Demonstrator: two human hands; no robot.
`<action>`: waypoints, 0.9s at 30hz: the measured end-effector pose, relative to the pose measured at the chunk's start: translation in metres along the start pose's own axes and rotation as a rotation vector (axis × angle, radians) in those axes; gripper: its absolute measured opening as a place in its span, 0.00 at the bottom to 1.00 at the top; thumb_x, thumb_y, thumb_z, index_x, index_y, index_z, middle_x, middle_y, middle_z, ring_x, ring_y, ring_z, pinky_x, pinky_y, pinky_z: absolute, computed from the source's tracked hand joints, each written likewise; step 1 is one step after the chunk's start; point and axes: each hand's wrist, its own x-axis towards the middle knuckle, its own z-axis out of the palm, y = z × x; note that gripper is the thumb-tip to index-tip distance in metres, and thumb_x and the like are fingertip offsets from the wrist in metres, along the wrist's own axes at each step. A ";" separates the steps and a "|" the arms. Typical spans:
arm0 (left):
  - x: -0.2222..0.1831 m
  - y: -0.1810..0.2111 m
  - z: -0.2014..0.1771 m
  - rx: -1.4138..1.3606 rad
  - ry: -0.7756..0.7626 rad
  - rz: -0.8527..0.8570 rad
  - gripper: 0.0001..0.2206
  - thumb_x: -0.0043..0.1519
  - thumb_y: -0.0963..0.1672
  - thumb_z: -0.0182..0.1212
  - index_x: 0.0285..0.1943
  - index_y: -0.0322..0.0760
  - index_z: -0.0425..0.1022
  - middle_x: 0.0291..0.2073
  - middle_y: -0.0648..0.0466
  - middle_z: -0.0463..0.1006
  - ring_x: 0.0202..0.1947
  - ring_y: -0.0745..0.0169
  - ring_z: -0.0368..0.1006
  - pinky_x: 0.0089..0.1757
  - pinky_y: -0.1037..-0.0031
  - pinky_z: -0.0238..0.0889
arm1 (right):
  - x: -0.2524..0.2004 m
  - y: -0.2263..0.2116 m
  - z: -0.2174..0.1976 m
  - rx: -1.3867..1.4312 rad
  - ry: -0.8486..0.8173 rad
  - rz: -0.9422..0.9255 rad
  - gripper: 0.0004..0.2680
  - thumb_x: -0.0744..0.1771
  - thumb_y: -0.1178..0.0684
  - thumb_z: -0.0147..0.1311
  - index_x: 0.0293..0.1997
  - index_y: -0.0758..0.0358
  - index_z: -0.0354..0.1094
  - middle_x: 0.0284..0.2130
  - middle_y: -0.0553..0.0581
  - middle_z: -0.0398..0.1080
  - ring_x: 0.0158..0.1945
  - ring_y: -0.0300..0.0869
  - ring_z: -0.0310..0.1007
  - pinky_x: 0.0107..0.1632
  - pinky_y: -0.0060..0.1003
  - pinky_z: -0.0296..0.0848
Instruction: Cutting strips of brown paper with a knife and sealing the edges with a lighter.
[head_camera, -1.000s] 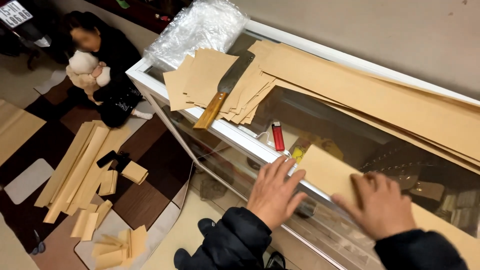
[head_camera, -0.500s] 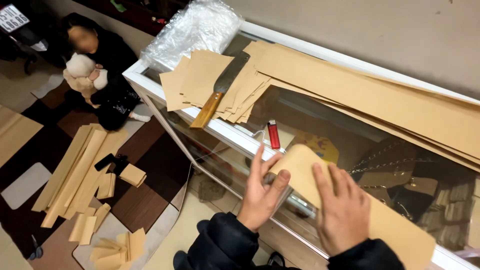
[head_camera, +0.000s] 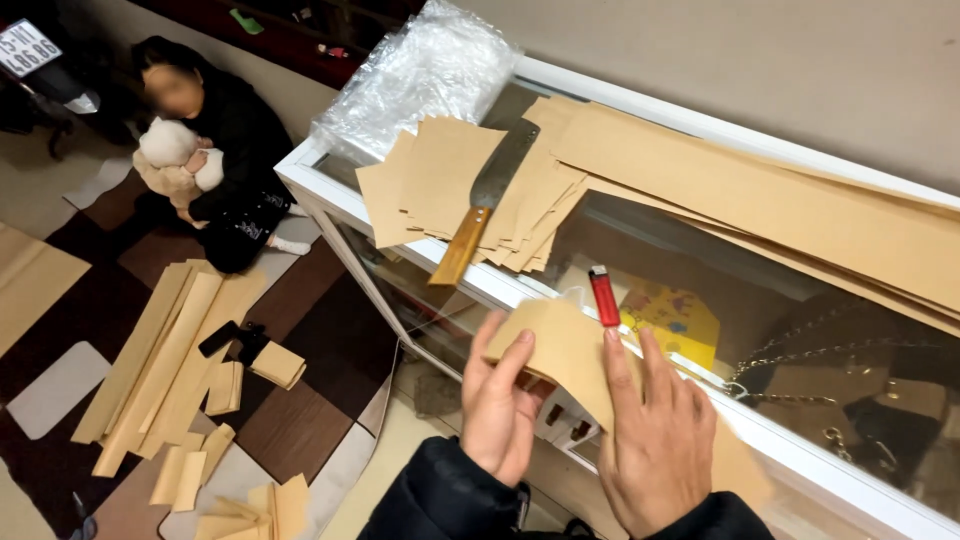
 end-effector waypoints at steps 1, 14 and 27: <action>0.007 0.003 -0.004 0.002 -0.001 -0.003 0.39 0.61 0.41 0.68 0.87 0.43 0.64 0.70 0.39 0.83 0.56 0.41 0.82 0.49 0.56 0.79 | 0.002 -0.004 0.003 -0.001 -0.001 0.003 0.40 0.59 0.49 0.56 0.87 0.43 0.53 0.81 0.63 0.61 0.59 0.54 0.73 0.62 0.52 0.69; 0.040 0.011 -0.018 0.610 -0.489 0.582 0.13 0.70 0.47 0.69 0.52 0.32 0.87 0.42 0.53 0.91 0.42 0.70 0.81 0.43 0.74 0.76 | 0.000 0.048 0.046 1.484 -0.311 0.532 0.24 0.68 0.48 0.63 0.72 0.71 0.72 0.60 0.59 0.83 0.61 0.42 0.81 0.63 0.40 0.80; 0.104 0.076 -0.034 1.672 -0.253 1.136 0.27 0.72 0.56 0.61 0.74 0.40 0.79 0.60 0.43 0.86 0.58 0.37 0.74 0.50 0.45 0.72 | 0.011 0.107 -0.005 1.283 -0.486 0.985 0.12 0.68 0.55 0.70 0.44 0.80 0.88 0.38 0.66 0.88 0.39 0.48 0.83 0.42 0.43 0.77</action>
